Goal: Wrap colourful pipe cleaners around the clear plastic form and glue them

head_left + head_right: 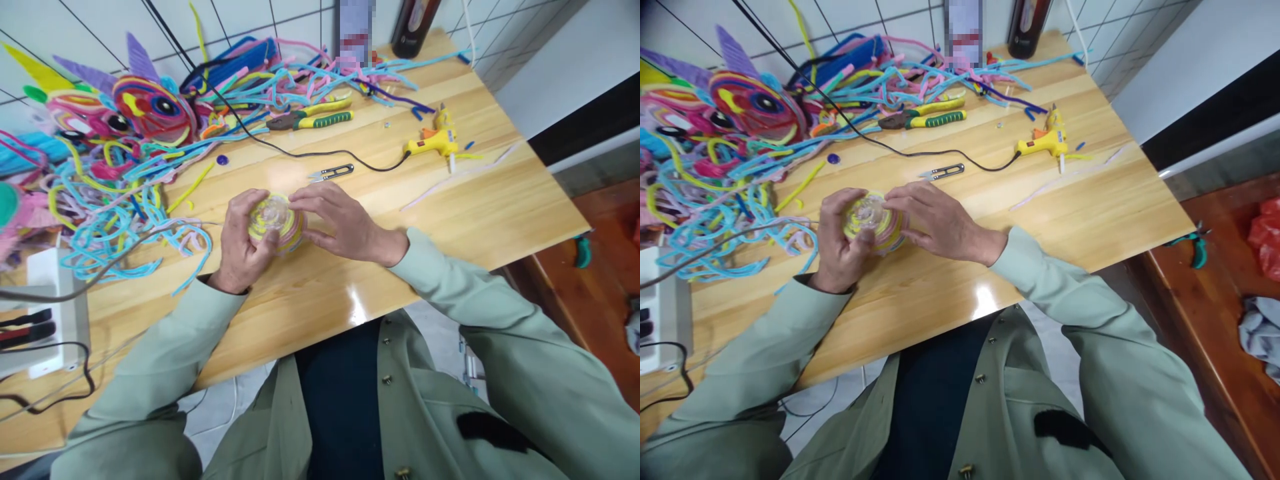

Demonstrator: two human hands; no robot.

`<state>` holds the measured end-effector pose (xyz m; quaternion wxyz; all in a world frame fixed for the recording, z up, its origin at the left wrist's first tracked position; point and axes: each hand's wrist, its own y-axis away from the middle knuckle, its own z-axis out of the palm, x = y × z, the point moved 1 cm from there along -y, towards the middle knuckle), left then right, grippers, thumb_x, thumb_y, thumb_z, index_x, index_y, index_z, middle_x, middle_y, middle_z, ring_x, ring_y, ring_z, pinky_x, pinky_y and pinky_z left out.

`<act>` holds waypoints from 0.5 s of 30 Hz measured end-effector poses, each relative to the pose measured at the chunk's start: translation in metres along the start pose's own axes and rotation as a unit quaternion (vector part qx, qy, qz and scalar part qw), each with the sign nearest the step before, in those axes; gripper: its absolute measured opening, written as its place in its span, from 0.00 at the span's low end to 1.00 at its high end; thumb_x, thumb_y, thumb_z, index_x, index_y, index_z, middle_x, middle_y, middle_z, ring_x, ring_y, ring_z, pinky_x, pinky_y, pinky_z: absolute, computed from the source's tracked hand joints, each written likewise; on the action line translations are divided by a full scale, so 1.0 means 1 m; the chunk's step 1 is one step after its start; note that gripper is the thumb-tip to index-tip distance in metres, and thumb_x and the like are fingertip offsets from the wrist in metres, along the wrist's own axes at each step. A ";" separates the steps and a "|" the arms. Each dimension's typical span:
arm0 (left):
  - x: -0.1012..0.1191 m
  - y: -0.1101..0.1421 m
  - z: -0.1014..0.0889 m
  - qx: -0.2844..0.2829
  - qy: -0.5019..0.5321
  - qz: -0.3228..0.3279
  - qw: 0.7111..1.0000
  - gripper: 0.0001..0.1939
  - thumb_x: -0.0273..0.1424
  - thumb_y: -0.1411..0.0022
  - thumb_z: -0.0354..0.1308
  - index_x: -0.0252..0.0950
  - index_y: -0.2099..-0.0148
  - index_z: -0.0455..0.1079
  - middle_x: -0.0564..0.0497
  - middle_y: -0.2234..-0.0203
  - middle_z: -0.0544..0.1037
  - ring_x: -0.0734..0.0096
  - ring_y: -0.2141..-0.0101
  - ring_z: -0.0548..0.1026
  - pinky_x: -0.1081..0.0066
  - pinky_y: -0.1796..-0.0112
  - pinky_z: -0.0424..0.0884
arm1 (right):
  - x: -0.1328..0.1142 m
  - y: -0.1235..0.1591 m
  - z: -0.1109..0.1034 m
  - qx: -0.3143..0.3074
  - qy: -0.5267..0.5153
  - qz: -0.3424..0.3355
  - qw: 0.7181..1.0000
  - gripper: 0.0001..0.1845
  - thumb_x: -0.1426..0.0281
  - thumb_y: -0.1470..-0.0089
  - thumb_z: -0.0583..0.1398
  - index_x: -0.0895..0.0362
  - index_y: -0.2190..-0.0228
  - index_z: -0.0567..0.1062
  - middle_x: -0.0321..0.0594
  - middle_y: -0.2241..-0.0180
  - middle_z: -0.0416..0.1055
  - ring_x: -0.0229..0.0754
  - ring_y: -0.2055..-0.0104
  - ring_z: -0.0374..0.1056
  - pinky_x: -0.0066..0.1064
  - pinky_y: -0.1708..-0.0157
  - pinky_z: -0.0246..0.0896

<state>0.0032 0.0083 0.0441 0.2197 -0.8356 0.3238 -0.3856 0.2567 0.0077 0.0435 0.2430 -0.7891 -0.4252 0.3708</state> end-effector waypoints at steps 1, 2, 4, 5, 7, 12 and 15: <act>0.000 0.000 0.000 -0.001 -0.003 0.000 1.000 0.28 0.56 0.20 0.52 0.54 0.26 0.65 0.44 0.40 0.77 0.51 0.39 0.78 0.45 0.39 0.78 | 0.000 0.001 0.001 -0.003 0.007 -0.003 1.000 0.19 0.62 0.24 0.59 0.51 0.36 0.70 0.48 0.39 0.79 0.50 0.35 0.75 0.53 0.34 0.74; 0.001 0.000 0.000 -0.002 -0.006 0.001 1.000 0.28 0.56 0.19 0.52 0.53 0.26 0.65 0.44 0.40 0.77 0.51 0.39 0.78 0.45 0.39 0.79 | 0.001 0.001 0.002 -0.006 0.013 -0.005 1.000 0.18 0.63 0.23 0.58 0.51 0.36 0.70 0.47 0.39 0.80 0.50 0.35 0.75 0.52 0.35 0.74; 0.001 0.000 0.001 -0.004 -0.015 0.000 1.000 0.28 0.56 0.19 0.51 0.53 0.26 0.64 0.44 0.40 0.77 0.51 0.39 0.78 0.44 0.39 0.79 | 0.001 0.003 0.003 -0.015 0.018 -0.008 1.000 0.17 0.63 0.22 0.57 0.51 0.37 0.70 0.46 0.39 0.79 0.49 0.35 0.75 0.51 0.35 0.73; 0.001 0.000 0.001 -0.004 -0.019 -0.001 1.000 0.28 0.57 0.19 0.51 0.53 0.26 0.63 0.43 0.40 0.77 0.51 0.39 0.78 0.44 0.39 0.79 | 0.002 0.003 0.003 -0.016 0.019 -0.009 1.000 0.17 0.62 0.22 0.57 0.50 0.37 0.70 0.46 0.39 0.79 0.49 0.35 0.75 0.51 0.34 0.73; 0.002 0.000 0.001 -0.002 -0.020 -0.002 1.000 0.28 0.57 0.19 0.51 0.53 0.26 0.63 0.43 0.40 0.77 0.50 0.39 0.79 0.43 0.39 0.79 | 0.002 0.004 0.003 -0.017 0.020 -0.008 1.000 0.17 0.62 0.22 0.57 0.50 0.37 0.70 0.46 0.39 0.80 0.49 0.35 0.75 0.50 0.34 0.73; 0.000 0.000 0.002 0.000 -0.003 0.001 1.000 0.33 0.59 0.21 0.54 0.46 0.27 0.65 0.44 0.39 0.77 0.47 0.38 0.78 0.39 0.39 0.77 | 0.002 0.006 0.004 -0.030 0.009 0.018 0.999 0.18 0.61 0.22 0.57 0.49 0.36 0.71 0.45 0.38 0.79 0.49 0.34 0.75 0.50 0.33 0.73; -0.001 0.000 0.004 0.015 0.009 0.012 1.000 0.32 0.58 0.22 0.56 0.46 0.27 0.66 0.43 0.39 0.78 0.48 0.39 0.78 0.41 0.39 0.76 | 0.002 0.006 0.003 -0.024 0.012 0.013 1.000 0.18 0.62 0.22 0.57 0.49 0.36 0.71 0.45 0.38 0.80 0.48 0.35 0.75 0.50 0.33 0.73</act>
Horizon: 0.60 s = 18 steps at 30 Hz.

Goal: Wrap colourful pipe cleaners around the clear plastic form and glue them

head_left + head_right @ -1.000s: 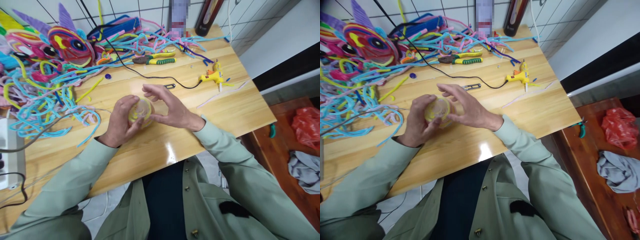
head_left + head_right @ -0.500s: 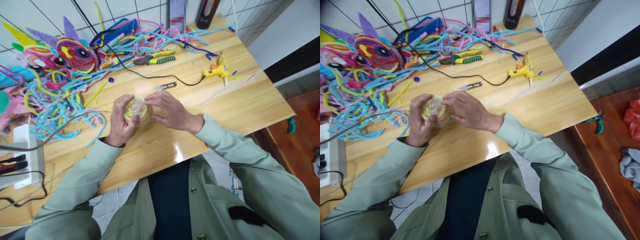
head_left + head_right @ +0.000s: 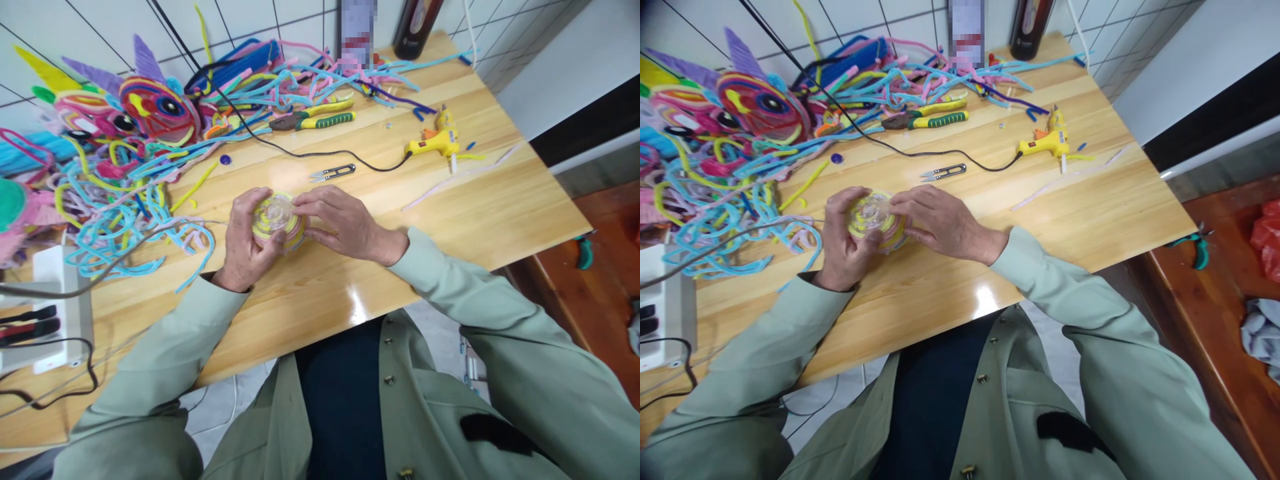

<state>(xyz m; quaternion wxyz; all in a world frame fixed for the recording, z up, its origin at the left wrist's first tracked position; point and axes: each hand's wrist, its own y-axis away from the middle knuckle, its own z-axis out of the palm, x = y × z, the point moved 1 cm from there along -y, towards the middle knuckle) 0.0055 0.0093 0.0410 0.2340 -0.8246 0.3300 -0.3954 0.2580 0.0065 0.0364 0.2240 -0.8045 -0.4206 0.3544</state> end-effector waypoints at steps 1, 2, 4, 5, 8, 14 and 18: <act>0.000 0.000 0.001 0.004 0.004 0.002 1.000 0.31 0.57 0.22 0.57 0.48 0.27 0.66 0.42 0.39 0.78 0.48 0.39 0.78 0.43 0.38 0.76 | 0.000 0.000 0.000 -0.002 0.001 0.000 1.000 0.18 0.62 0.22 0.58 0.49 0.36 0.71 0.45 0.38 0.80 0.49 0.35 0.75 0.50 0.33 0.73; 0.000 0.000 0.001 0.006 0.006 0.004 1.000 0.31 0.56 0.22 0.58 0.49 0.27 0.66 0.42 0.39 0.78 0.49 0.39 0.78 0.45 0.38 0.76 | 0.000 0.001 0.000 -0.007 0.001 0.003 1.000 0.19 0.61 0.22 0.58 0.48 0.35 0.70 0.45 0.37 0.79 0.49 0.34 0.75 0.51 0.33 0.74; 0.000 0.000 0.002 0.006 0.002 0.011 1.000 0.31 0.56 0.23 0.58 0.49 0.26 0.66 0.42 0.40 0.78 0.49 0.40 0.78 0.47 0.39 0.76 | 0.000 0.001 0.001 -0.021 0.003 0.016 1.000 0.20 0.60 0.23 0.58 0.46 0.34 0.69 0.45 0.36 0.78 0.50 0.33 0.74 0.53 0.33 0.74; 0.000 0.000 0.002 0.005 -0.002 0.013 1.000 0.32 0.56 0.23 0.58 0.48 0.26 0.65 0.42 0.40 0.78 0.49 0.39 0.78 0.47 0.39 0.76 | 0.000 0.002 0.001 -0.024 0.007 0.018 1.000 0.21 0.61 0.23 0.58 0.45 0.33 0.69 0.44 0.36 0.78 0.50 0.33 0.74 0.53 0.33 0.74; 0.000 0.001 0.002 -0.001 -0.012 0.012 1.000 0.32 0.56 0.22 0.57 0.46 0.26 0.65 0.41 0.39 0.77 0.49 0.39 0.78 0.48 0.38 0.77 | 0.000 0.003 0.002 -0.006 0.032 -0.010 0.999 0.21 0.64 0.22 0.56 0.46 0.32 0.68 0.44 0.35 0.77 0.49 0.33 0.74 0.52 0.33 0.74; -0.002 0.002 0.000 -0.018 -0.028 0.021 0.999 0.33 0.56 0.19 0.52 0.43 0.25 0.63 0.44 0.36 0.76 0.51 0.38 0.77 0.46 0.37 0.76 | 0.002 0.003 0.003 -0.016 0.038 -0.020 0.999 0.21 0.65 0.21 0.56 0.47 0.32 0.68 0.45 0.35 0.78 0.48 0.33 0.74 0.53 0.32 0.74; -0.003 0.004 -0.001 -0.025 -0.032 0.009 0.999 0.32 0.55 0.17 0.43 0.43 0.24 0.64 0.45 0.35 0.77 0.50 0.36 0.76 0.43 0.35 0.75 | 0.002 0.003 0.002 -0.025 0.029 -0.012 0.999 0.22 0.66 0.21 0.56 0.46 0.31 0.68 0.45 0.35 0.77 0.48 0.33 0.74 0.53 0.31 0.74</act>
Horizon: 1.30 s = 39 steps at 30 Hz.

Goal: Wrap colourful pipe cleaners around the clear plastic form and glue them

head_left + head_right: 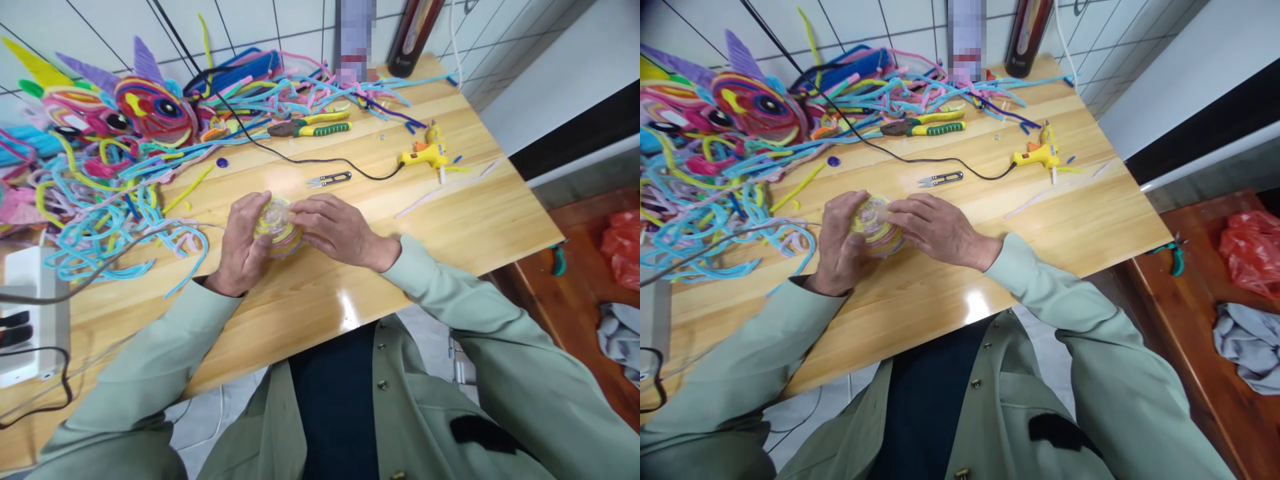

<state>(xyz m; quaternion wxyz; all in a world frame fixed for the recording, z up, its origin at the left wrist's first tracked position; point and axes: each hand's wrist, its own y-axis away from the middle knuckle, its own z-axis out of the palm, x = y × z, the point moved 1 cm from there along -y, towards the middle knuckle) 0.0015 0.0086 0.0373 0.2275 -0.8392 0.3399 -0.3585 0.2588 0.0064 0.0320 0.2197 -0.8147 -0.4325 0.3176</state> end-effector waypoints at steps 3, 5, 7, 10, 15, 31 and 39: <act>0.000 0.001 0.001 0.007 0.033 -0.009 0.999 0.29 0.51 0.16 0.45 0.46 0.23 0.64 0.42 0.35 0.76 0.47 0.35 0.75 0.40 0.33 0.74 | 0.000 0.000 -0.001 -0.003 -0.002 0.004 1.000 0.23 0.65 0.21 0.56 0.45 0.30 0.68 0.45 0.34 0.77 0.47 0.33 0.74 0.53 0.31 0.74; 0.000 0.001 0.001 0.004 0.052 -0.008 0.999 0.29 0.49 0.16 0.46 0.50 0.21 0.63 0.40 0.34 0.75 0.46 0.34 0.75 0.40 0.32 0.73 | 0.000 0.000 -0.002 -0.006 0.010 0.004 1.000 0.23 0.66 0.22 0.56 0.45 0.30 0.68 0.44 0.34 0.77 0.48 0.33 0.75 0.53 0.31 0.75; 0.001 0.001 0.002 0.002 0.049 -0.004 0.999 0.29 0.48 0.16 0.46 0.52 0.20 0.60 0.41 0.33 0.75 0.47 0.33 0.75 0.41 0.32 0.73 | 0.000 0.000 -0.003 0.001 0.020 -0.007 1.000 0.24 0.66 0.22 0.57 0.46 0.29 0.66 0.45 0.34 0.77 0.48 0.33 0.75 0.53 0.31 0.75; 0.003 -0.001 0.003 0.009 0.038 0.005 0.999 0.29 0.48 0.15 0.46 0.50 0.20 0.60 0.40 0.34 0.76 0.49 0.34 0.76 0.44 0.33 0.75 | -0.001 0.000 -0.005 0.023 0.030 -0.032 0.999 0.28 0.68 0.23 0.58 0.48 0.27 0.63 0.46 0.34 0.77 0.48 0.32 0.74 0.50 0.32 0.76; 0.005 -0.004 0.002 0.015 0.048 0.021 0.999 0.28 0.47 0.15 0.49 0.47 0.21 0.62 0.39 0.34 0.77 0.50 0.36 0.78 0.46 0.34 0.76 | -0.003 0.001 -0.006 0.021 0.035 -0.031 0.999 0.27 0.68 0.23 0.58 0.48 0.28 0.64 0.45 0.36 0.79 0.49 0.35 0.77 0.52 0.35 0.79; 0.008 -0.007 0.001 -0.008 -0.027 0.017 0.999 0.33 0.54 0.20 0.54 0.41 0.24 0.61 0.40 0.38 0.79 0.51 0.38 0.78 0.51 0.37 0.76 | -0.014 -0.003 -0.007 0.072 -0.074 0.063 0.993 0.19 0.57 0.25 0.63 0.45 0.37 0.75 0.41 0.40 0.82 0.48 0.37 0.79 0.46 0.35 0.79; 0.009 -0.002 0.001 -0.013 -0.032 0.014 0.999 0.34 0.53 0.18 0.52 0.45 0.20 0.57 0.40 0.35 0.76 0.49 0.36 0.76 0.49 0.34 0.73 | -0.011 0.002 -0.002 0.070 -0.040 0.052 0.995 0.10 0.62 0.24 0.62 0.47 0.45 0.79 0.41 0.39 0.83 0.44 0.38 0.80 0.43 0.37 0.81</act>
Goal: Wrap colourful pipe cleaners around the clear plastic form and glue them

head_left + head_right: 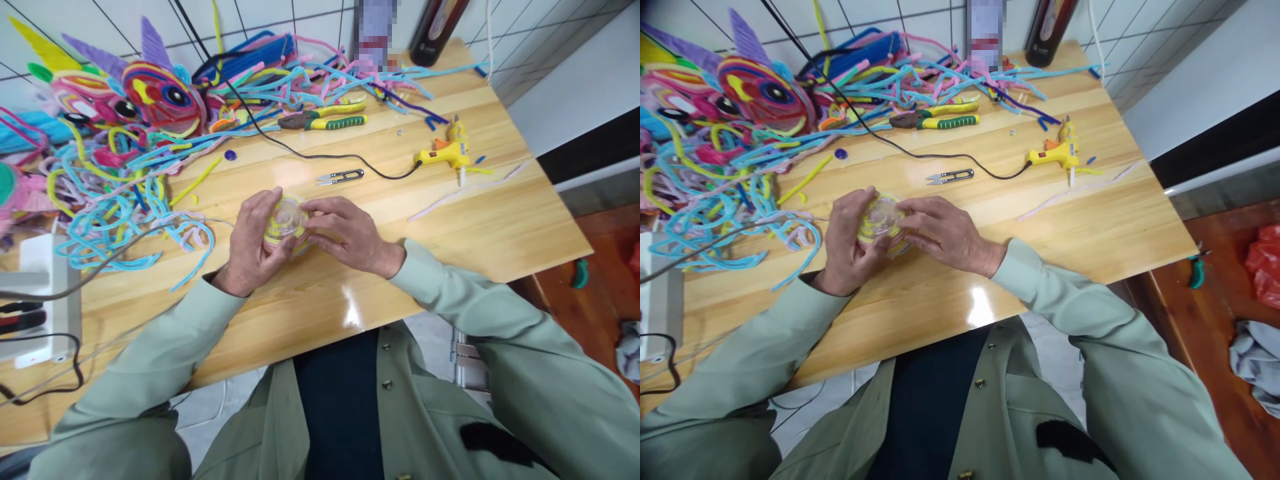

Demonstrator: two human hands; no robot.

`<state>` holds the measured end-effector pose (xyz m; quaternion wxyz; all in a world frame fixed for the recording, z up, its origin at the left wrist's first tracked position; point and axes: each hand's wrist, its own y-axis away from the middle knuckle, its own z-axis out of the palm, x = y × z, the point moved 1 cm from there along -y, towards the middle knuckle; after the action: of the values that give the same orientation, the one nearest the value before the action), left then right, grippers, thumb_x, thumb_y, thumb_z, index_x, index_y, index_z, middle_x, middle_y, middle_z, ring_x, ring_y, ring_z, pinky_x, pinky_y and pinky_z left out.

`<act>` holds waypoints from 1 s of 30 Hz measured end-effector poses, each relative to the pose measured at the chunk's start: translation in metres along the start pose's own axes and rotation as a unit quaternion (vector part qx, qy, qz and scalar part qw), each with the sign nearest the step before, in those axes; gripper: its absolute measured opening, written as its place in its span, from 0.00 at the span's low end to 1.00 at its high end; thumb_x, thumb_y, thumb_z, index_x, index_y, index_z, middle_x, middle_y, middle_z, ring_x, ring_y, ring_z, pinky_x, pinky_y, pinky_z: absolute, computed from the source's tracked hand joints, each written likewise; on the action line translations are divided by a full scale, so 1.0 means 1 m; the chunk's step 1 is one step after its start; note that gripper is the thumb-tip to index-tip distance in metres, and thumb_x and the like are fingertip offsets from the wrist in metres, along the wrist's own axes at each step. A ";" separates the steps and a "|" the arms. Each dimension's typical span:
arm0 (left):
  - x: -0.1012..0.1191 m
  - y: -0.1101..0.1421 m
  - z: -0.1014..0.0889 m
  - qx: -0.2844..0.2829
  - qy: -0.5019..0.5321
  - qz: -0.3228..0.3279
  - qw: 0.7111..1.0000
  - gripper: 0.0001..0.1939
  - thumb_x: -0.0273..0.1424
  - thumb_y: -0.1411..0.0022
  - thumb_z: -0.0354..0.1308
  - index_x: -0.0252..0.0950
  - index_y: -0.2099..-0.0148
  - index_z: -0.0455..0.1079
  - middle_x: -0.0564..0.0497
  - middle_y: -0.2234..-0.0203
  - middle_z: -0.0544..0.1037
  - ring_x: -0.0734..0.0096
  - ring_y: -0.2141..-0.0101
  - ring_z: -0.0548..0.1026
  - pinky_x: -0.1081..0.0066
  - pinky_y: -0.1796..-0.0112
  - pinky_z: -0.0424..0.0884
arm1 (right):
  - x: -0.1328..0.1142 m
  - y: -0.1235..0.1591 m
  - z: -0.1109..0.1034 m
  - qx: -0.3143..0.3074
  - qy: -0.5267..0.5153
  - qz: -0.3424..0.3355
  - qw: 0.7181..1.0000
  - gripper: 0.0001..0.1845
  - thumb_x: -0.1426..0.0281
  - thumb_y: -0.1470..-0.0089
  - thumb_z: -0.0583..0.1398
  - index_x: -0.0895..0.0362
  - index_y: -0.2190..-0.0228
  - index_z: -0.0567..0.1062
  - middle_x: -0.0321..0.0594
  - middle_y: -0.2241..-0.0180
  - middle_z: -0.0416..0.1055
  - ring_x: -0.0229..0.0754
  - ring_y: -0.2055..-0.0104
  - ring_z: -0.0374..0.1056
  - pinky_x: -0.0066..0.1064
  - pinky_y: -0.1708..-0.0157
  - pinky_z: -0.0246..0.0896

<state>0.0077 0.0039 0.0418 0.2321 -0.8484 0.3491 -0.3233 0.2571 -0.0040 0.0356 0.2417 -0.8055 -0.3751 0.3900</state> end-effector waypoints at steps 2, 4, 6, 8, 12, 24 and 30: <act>0.001 0.001 0.000 -0.005 0.005 -0.003 1.000 0.34 0.52 0.17 0.52 0.46 0.19 0.55 0.40 0.34 0.75 0.49 0.36 0.76 0.50 0.34 0.73 | 0.000 0.000 0.002 0.006 0.001 -0.005 1.000 0.09 0.62 0.23 0.62 0.49 0.46 0.79 0.42 0.39 0.83 0.44 0.38 0.81 0.44 0.38 0.82; 0.002 0.001 -0.001 -0.004 0.017 -0.003 1.000 0.34 0.50 0.17 0.52 0.47 0.18 0.54 0.40 0.33 0.74 0.50 0.35 0.75 0.51 0.34 0.73 | 0.000 -0.001 0.003 0.014 0.001 -0.011 1.000 0.09 0.62 0.23 0.62 0.48 0.47 0.80 0.42 0.40 0.83 0.43 0.38 0.81 0.42 0.38 0.82; 0.002 0.000 -0.001 -0.001 0.031 -0.001 1.000 0.34 0.48 0.17 0.53 0.47 0.17 0.53 0.40 0.33 0.74 0.50 0.35 0.75 0.51 0.34 0.73 | 0.000 -0.001 0.003 0.023 -0.001 -0.018 1.000 0.10 0.63 0.24 0.63 0.48 0.46 0.79 0.42 0.40 0.83 0.42 0.38 0.80 0.41 0.38 0.81; 0.001 0.000 -0.001 0.004 0.040 0.002 0.999 0.34 0.48 0.17 0.53 0.47 0.17 0.53 0.39 0.33 0.74 0.49 0.35 0.75 0.52 0.34 0.73 | -0.001 0.000 0.003 0.027 -0.005 -0.024 0.999 0.11 0.65 0.25 0.64 0.48 0.44 0.78 0.43 0.39 0.83 0.42 0.37 0.80 0.41 0.37 0.80; 0.000 0.001 0.002 0.013 0.036 0.007 0.999 0.35 0.50 0.17 0.53 0.46 0.17 0.54 0.39 0.34 0.76 0.50 0.36 0.76 0.53 0.36 0.75 | -0.001 0.002 0.003 0.021 -0.008 -0.018 1.000 0.12 0.65 0.24 0.63 0.48 0.42 0.78 0.43 0.38 0.81 0.43 0.35 0.78 0.42 0.35 0.78; 0.005 0.001 -0.001 0.020 0.025 -0.006 0.999 0.33 0.42 0.18 0.57 0.43 0.18 0.58 0.36 0.32 0.77 0.47 0.35 0.78 0.51 0.36 0.76 | -0.004 -0.001 0.006 0.018 0.015 -0.010 1.000 0.14 0.55 0.23 0.61 0.49 0.47 0.78 0.43 0.40 0.82 0.43 0.37 0.79 0.40 0.35 0.79; 0.005 0.001 -0.004 0.008 0.011 0.006 1.000 0.34 0.42 0.18 0.54 0.42 0.17 0.55 0.37 0.34 0.78 0.48 0.36 0.78 0.52 0.36 0.75 | -0.008 -0.004 0.013 -0.015 0.002 0.086 0.996 0.17 0.51 0.23 0.59 0.50 0.55 0.79 0.41 0.42 0.83 0.42 0.38 0.78 0.45 0.36 0.79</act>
<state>0.0070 -0.0011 0.0454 0.2366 -0.8412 0.3538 -0.3336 0.2413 -0.0069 0.0343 0.1961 -0.8388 -0.3100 0.4023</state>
